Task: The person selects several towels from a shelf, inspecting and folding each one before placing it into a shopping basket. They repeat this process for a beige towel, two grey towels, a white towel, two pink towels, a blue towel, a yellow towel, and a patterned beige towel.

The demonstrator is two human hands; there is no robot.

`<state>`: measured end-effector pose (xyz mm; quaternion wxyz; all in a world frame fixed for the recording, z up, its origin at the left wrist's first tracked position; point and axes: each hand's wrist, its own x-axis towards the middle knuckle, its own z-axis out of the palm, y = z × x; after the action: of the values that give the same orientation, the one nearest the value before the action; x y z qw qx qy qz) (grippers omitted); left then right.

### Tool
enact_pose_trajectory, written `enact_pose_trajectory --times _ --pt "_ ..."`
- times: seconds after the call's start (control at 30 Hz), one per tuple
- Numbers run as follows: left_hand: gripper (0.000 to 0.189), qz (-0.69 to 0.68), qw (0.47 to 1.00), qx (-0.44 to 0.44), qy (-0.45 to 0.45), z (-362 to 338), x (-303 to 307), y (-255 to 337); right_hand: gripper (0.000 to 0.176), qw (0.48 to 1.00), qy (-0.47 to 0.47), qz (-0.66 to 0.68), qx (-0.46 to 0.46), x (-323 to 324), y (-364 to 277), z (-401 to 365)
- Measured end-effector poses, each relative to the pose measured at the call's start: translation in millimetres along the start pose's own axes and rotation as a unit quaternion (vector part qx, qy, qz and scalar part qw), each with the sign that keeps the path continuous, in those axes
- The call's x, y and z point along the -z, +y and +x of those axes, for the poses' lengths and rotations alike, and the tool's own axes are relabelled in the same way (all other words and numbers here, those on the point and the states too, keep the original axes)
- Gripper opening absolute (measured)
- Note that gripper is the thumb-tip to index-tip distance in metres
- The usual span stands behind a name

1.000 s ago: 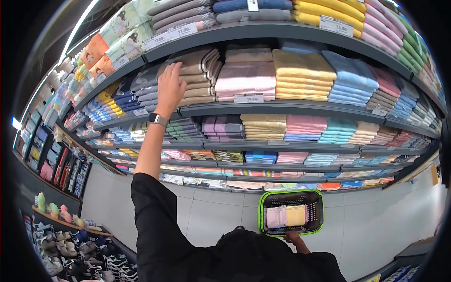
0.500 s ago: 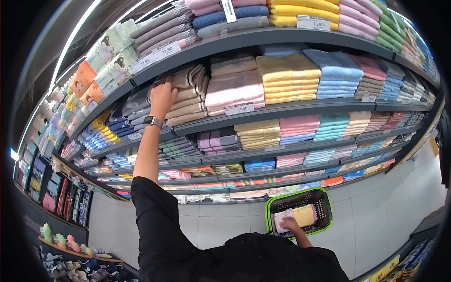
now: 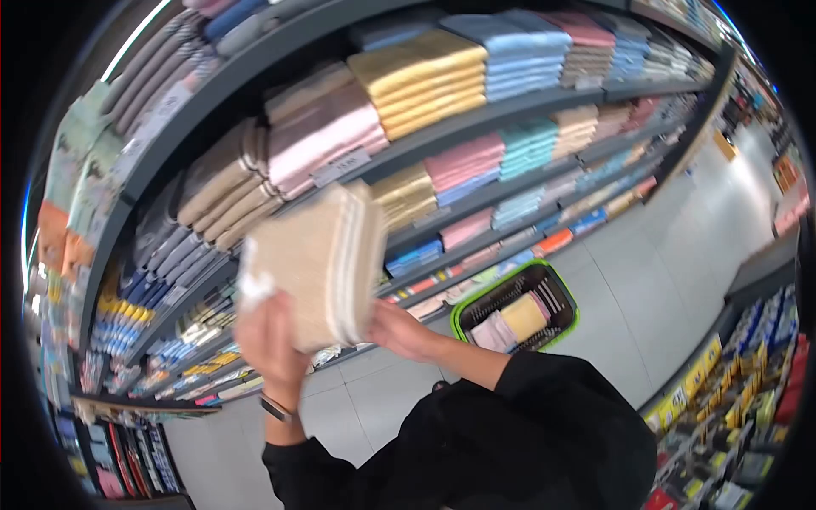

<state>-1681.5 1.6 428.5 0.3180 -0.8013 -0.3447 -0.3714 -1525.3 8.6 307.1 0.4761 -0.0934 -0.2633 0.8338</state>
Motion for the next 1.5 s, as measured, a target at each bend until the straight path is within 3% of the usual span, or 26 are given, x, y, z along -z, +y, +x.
enact_pose_trajectory --times 0.03,0.07,0.17,0.3,0.4,0.47,0.5,0.53,0.57,0.6,0.63,0.7,0.73,0.77,0.83,0.97,1.03,1.17,1.2,1.23,1.3,1.33,1.37,1.43,1.5 --pt "0.04 -0.047 0.997 -0.005 -0.058 -16 -3 21 0.046 0.993 0.081 0.084 -0.003 1 8 -3" --pt "0.041 -0.099 0.985 -0.019 -0.14 -32 -12 35 0.05 0.982 0.029 0.183 -0.023 28 20 -5" --pt "0.045 -0.191 0.931 -0.002 -0.311 -64 -35 71 0.051 0.984 0.047 0.167 -0.029 39 15 -20" --pt "0.05 -0.296 0.895 0.056 -0.33 -71 -36 85 0.051 0.987 0.075 0.133 -0.04 51 11 -45" --pt "0.051 -0.367 0.879 0.082 -0.292 -70 -38 82 0.052 0.988 0.097 0.111 -0.039 63 -3 -54" --pt "0.049 -0.274 0.91 0.246 -0.19 -88 -50 76 0.052 0.988 0.111 0.097 -0.036 71 -14 -63" --pt "0.049 -0.276 0.909 0.245 -0.191 -94 -55 75 0.053 0.989 0.116 0.09 -0.034 75 -17 -74" --pt "0.047 -0.405 0.801 0.406 -0.171 -101 -59 74 0.053 0.989 0.121 0.083 -0.034 76 -16 -79" --pt "0.045 -0.508 0.65 0.548 -0.139 -110 -62 72 0.053 0.989 0.123 0.077 -0.038 76 -15 -77" --pt "0.048 -0.522 0.605 0.563 -0.21 -124 -63 67 0.053 0.989 0.122 0.072 -0.045 76 -12 -77" --pt "0.048 -0.513 0.607 0.57 -0.207 -137 -65 68 0.053 0.989 0.119 0.067 -0.055 79 -13 -73" --pt "0.057 -0.679 0.339 0.619 -0.2 -160 -67 78 0.054 0.989 0.116 0.054 -0.073 83 -8 -93" --pt "0.063 -0.701 0.285 0.628 -0.18 -168 -66 81 0.054 0.989 0.117 0.048 -0.08 85 -9 -89" --pt "0.063 -0.699 0.284 0.632 -0.178 -173 -65 81 0.054 0.988 0.12 0.041 -0.085 86 -9 -86" --pt "0.064 -0.759 0.31 0.556 -0.138 -178 -64 84 0.055 0.987 0.133 0.027 -0.087 85 -3 -85" --pt "0.052 -0.702 0.356 0.592 -0.172 -180 -60 87 0.055 0.979 0.183 0.008 -0.087 89 8 -93" --pt "0.046 -0.696 0.331 0.618 -0.156 -184 -54 92 0.056 0.974 0.21 0.001 -0.088 96 6 -93" --pt "0.044 -0.662 0.336 0.661 -0.115 -200 -46 91 0.057 0.968 0.236 -0.024 -0.087 99 15 -91" --pt "0.044 -0.651 0.333 0.675 -0.1 -202 -44 90 0.059 0.962 0.26 0.039 -0.07 78 3 -87" --pt "0.044 -0.639 0.33 0.689 -0.085 -203 -42 89 0.059 0.962 0.26 0.041 -0.07 76 3 -89" --pt "0.044 -0.629 0.333 0.697 -0.09 -204 -40 87 0.059 0.98 0.152 0.102 -0.077 75 4 -97" --pt "0.045 -0.62 0.336 0.703 -0.094 -204 -39 86 0.062 0.987 0.143 0.019 -0.078 81 8 -99" --pt "0.045 -0.619 0.336 0.704 -0.094 -203 -39 86 0.062 0.986 0.143 0.02 -0.078 82 10 -101" --pt "0.046 -0.61 0.373 0.69 -0.112 -202 -38 87 0.068 0.97 0.124 -0.19 -0.09 70 5 -98" --pt "0.045 -0.62 0.366 0.687 -0.102 -218 -35 84 0.066 0.973 0.151 -0.136 -0.106 69 2 -96"
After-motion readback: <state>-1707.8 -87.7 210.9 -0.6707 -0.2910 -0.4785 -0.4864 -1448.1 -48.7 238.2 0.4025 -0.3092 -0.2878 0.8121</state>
